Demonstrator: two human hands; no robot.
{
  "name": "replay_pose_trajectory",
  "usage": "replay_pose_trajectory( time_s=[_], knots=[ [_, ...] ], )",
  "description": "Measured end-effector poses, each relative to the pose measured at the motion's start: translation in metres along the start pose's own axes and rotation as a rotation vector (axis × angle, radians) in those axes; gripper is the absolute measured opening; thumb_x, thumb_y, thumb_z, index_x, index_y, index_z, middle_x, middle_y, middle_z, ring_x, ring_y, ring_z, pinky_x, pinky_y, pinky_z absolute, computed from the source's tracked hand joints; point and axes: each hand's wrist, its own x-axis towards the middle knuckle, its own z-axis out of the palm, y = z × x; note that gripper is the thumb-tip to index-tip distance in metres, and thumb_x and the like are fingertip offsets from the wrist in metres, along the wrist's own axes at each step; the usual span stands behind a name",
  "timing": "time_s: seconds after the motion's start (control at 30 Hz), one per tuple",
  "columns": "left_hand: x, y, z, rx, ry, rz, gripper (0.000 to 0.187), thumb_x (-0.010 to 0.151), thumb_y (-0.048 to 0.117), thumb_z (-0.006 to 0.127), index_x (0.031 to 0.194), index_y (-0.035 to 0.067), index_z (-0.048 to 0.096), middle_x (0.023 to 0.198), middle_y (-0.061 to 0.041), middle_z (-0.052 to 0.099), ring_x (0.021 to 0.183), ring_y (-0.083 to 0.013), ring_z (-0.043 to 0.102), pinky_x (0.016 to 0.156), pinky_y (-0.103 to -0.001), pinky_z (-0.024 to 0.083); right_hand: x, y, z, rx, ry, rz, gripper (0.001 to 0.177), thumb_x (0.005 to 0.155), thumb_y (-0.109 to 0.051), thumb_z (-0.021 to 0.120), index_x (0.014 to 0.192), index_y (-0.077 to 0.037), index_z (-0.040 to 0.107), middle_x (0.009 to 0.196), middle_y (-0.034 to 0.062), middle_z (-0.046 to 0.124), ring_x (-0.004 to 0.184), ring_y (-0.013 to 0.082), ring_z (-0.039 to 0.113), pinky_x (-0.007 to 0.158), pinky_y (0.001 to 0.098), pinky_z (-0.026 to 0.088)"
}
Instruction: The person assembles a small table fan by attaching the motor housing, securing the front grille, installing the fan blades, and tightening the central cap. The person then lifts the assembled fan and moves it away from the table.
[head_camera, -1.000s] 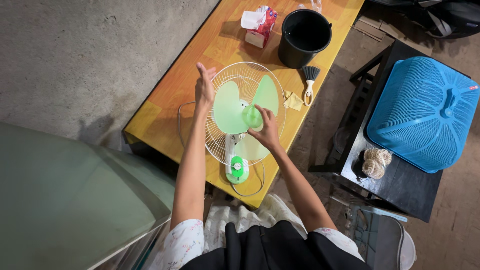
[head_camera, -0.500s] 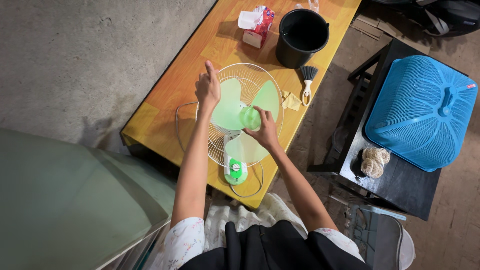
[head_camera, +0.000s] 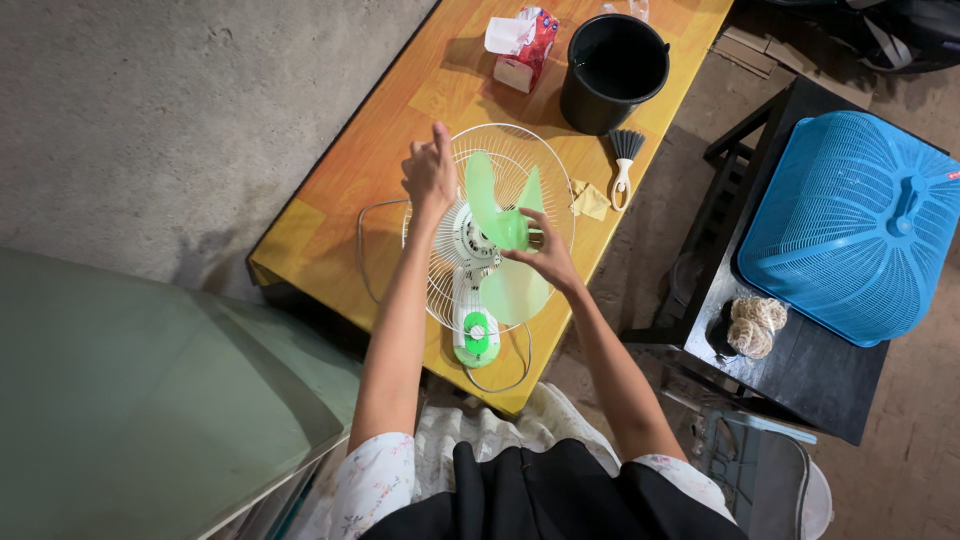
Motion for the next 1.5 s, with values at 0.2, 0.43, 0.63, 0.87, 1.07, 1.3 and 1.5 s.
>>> replay_pose_trajectory(
  time_s=[0.2,0.43,0.63,0.87,1.07,1.3,1.5],
  knots=[
    [0.002,-0.004,0.005,-0.026,0.009,0.114,0.097,0.094,0.077,0.002,0.116,0.007,0.066,0.117,-0.019,0.071,0.121,-0.0387,0.059,0.098,-0.056,0.046,0.0,0.007,0.01,-0.236,0.12,-0.173,0.089,0.068,-0.025,0.094,0.144,-0.011,0.05,0.132,0.0136,0.059,0.113,0.0281,0.067,0.095,0.0386,0.059],
    [-0.007,0.01,0.005,0.036,-0.021,0.021,0.092,0.096,0.077,0.012,0.133,0.011,0.065,0.113,-0.022,0.073,0.113,-0.0416,0.067,0.102,-0.055,0.048,0.003,-0.008,0.014,-0.588,0.137,-0.116,0.096,0.063,-0.042,0.098,0.143,-0.014,0.051,0.122,0.0156,0.058,0.107,0.0359,0.065,0.088,0.0459,0.054],
    [-0.018,0.026,0.003,0.087,0.036,0.049,0.084,0.093,0.077,0.021,0.126,0.014,0.066,0.125,-0.013,0.07,0.116,-0.0431,0.062,0.1,-0.064,0.039,0.008,0.01,0.02,-0.6,0.22,-0.12,0.098,0.063,-0.054,0.096,0.138,-0.01,0.05,0.12,0.0187,0.06,0.098,0.0377,0.068,0.084,0.0464,0.056],
    [-0.021,0.017,0.002,0.136,0.109,0.074,0.07,0.095,0.073,0.032,0.125,0.018,0.064,0.125,-0.009,0.071,0.109,-0.0438,0.064,0.096,-0.062,0.042,0.016,0.017,0.044,-0.581,0.193,-0.099,0.094,0.064,-0.047,0.094,0.139,-0.008,0.051,0.113,0.0202,0.055,0.088,0.0405,0.066,0.076,0.0485,0.056],
    [-0.015,0.003,0.001,0.087,0.135,0.164,0.059,0.101,0.065,0.037,0.119,0.018,0.066,0.116,-0.008,0.075,0.103,-0.0411,0.066,0.088,-0.05,0.049,0.02,0.029,0.053,-0.603,0.193,-0.139,0.095,0.064,-0.045,0.094,0.142,-0.01,0.052,0.106,0.0165,0.054,0.082,0.0351,0.065,0.073,0.0458,0.056],
    [-0.018,-0.001,0.0,0.113,0.181,0.23,0.045,0.1,0.06,0.047,0.112,0.02,0.065,0.111,-0.003,0.076,0.091,-0.0374,0.067,0.08,-0.05,0.051,0.028,0.047,0.06,-0.639,0.261,-0.136,0.095,0.063,-0.048,0.094,0.139,-0.009,0.053,0.104,0.0165,0.053,0.078,0.0352,0.064,0.07,0.0457,0.055],
    [-0.013,-0.004,0.0,0.207,0.193,0.204,0.04,0.097,0.056,0.056,0.113,0.02,0.061,0.113,-0.001,0.073,0.093,-0.0386,0.065,0.074,-0.053,0.05,0.024,0.04,0.062,-0.609,0.218,-0.148,0.098,0.066,-0.05,0.093,0.143,-0.007,0.05,0.108,0.0179,0.052,0.083,0.0366,0.064,0.074,0.0466,0.055]
  ],
)
